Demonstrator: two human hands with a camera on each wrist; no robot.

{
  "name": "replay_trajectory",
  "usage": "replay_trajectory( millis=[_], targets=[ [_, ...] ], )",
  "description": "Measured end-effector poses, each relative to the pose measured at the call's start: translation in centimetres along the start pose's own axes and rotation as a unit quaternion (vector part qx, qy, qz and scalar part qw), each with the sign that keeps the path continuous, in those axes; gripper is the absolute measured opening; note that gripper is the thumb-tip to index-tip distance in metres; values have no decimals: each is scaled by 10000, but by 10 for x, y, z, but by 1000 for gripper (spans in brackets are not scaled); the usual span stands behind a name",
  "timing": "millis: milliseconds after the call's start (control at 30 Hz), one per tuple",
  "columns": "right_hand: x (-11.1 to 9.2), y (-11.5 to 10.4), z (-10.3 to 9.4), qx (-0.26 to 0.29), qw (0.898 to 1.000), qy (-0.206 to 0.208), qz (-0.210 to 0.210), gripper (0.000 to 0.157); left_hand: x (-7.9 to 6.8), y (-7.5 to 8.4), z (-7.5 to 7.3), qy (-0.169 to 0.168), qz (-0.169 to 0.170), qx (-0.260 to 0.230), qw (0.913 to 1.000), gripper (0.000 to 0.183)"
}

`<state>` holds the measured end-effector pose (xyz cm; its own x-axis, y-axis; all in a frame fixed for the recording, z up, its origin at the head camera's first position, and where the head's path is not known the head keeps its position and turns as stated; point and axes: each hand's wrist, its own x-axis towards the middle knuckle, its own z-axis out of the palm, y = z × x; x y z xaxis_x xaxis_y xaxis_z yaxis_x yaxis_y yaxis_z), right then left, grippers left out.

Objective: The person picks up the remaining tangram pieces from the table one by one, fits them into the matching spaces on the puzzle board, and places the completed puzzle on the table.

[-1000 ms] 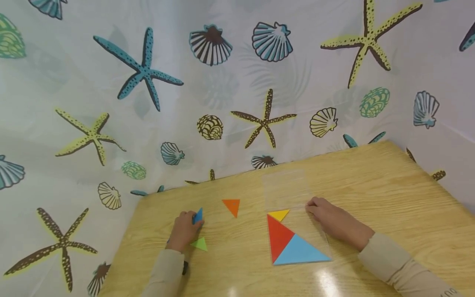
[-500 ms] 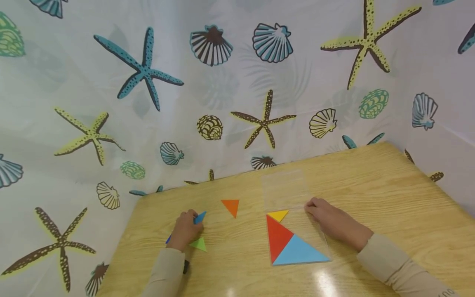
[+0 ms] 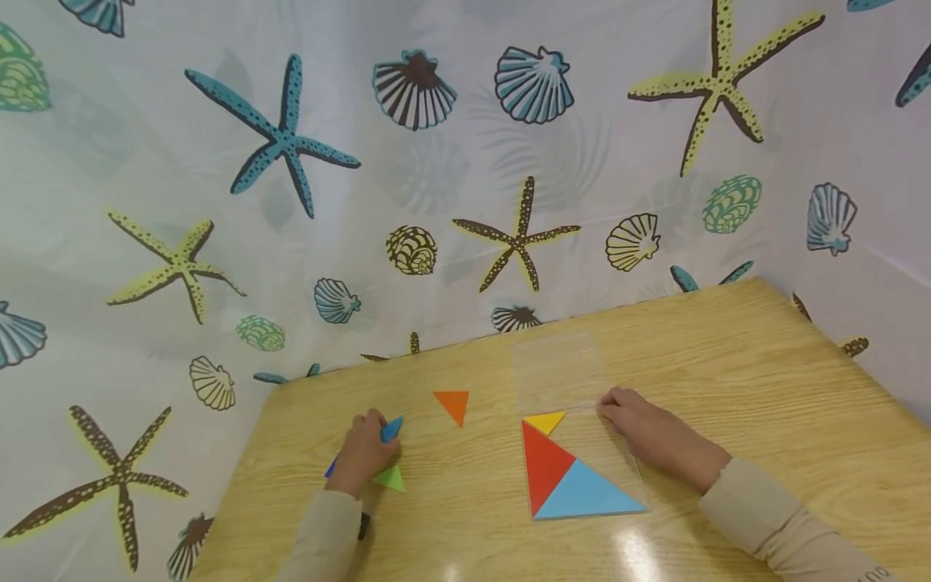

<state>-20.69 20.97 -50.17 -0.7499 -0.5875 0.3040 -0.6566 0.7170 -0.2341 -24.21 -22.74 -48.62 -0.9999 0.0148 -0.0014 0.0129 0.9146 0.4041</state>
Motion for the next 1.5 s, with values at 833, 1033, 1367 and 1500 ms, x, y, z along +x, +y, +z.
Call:
replay_trajectory(
  millis=[833, 1033, 1367, 1500],
  targets=[
    [0, 0, 3, -2, 9999, -43, 109, 28, -8, 58, -16, -425, 1142, -1789, 9763, 35],
    [-1, 0, 2, -16, 9999, -57, 137, 29, -12, 76, -14, -1099, 1562, -2632, 9456, 32],
    [-2, 0, 3, -67, 9997, -89, 208, 29, -19, 102, 3, -1701, 1838, -3032, 9194, 30],
    [-3, 0, 2, -72, 9996, -83, 249, 29, -21, 113, 11, -1787, 1988, -3291, 9057, 27]
  ],
)
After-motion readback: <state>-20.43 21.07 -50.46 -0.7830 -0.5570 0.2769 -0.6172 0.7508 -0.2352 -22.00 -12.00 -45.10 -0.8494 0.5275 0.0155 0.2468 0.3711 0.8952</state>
